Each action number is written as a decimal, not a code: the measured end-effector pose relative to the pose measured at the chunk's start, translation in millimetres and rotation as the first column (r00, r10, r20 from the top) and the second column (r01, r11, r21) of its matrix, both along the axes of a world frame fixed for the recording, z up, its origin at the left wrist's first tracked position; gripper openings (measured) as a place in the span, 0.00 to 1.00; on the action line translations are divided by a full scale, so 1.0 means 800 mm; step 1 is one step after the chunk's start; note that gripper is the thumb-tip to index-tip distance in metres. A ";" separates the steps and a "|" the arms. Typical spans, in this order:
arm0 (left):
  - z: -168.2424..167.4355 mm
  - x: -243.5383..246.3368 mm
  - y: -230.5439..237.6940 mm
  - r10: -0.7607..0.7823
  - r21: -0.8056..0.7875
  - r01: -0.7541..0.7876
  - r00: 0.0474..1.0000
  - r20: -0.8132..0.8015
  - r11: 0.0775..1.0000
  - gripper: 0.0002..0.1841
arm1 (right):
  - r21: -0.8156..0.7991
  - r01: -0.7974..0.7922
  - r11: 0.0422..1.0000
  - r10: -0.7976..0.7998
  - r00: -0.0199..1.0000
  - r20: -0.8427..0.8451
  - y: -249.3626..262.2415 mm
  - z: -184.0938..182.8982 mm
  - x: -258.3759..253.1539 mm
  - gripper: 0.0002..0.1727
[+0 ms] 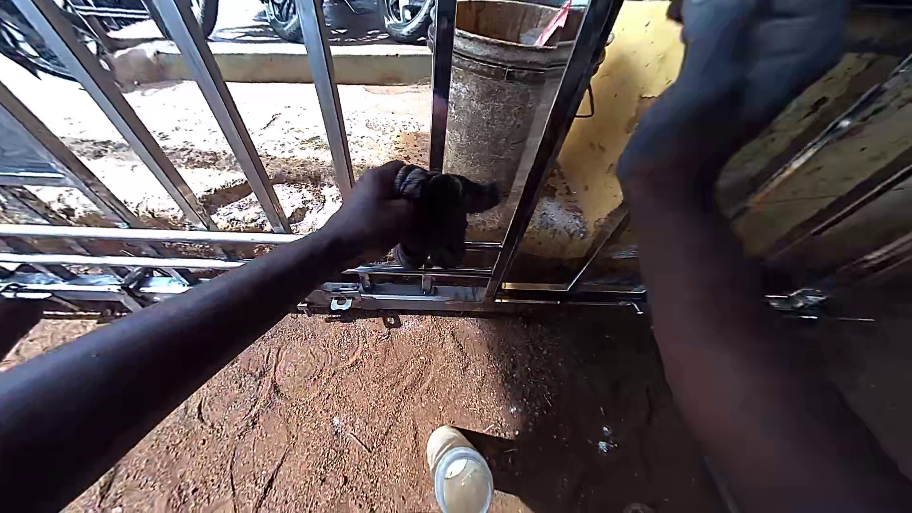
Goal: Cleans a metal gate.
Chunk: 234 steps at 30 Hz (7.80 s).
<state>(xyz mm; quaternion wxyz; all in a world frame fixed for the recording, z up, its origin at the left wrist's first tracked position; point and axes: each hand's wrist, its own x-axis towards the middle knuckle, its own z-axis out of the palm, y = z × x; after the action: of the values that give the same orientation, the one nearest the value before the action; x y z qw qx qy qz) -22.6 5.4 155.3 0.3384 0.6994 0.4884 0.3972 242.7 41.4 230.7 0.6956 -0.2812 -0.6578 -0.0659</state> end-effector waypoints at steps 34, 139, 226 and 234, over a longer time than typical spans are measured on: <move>-0.286 -0.014 -0.100 -0.572 -0.773 0.306 0.815 -0.088 0.556 0.22 | -0.627 0.719 0.301 0.361 0.523 0.772 -0.017 -0.399 -0.135 0.41; -0.259 -0.048 -0.131 -0.593 -0.690 0.365 0.797 -0.116 0.625 0.17 | -0.728 0.510 0.458 0.292 0.687 0.665 -0.020 -0.390 -0.095 0.12; -0.262 -0.075 -0.144 -0.523 -0.661 0.280 0.828 -0.200 0.696 0.15 | -0.048 0.470 0.881 -0.065 0.221 0.973 -0.019 -0.413 -0.046 0.01; -0.239 -0.017 -0.122 -0.629 -0.579 0.434 0.755 -0.185 0.691 0.16 | -0.014 0.369 0.929 -0.136 0.376 0.916 -0.012 -0.431 -0.085 0.02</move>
<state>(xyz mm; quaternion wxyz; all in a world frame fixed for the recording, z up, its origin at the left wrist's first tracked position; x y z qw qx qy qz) -36.3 -92.0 -35.6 0.5117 0.7604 0.3999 -0.0009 174.9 31.4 -114.1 0.1782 -0.3724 -0.8785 -0.2405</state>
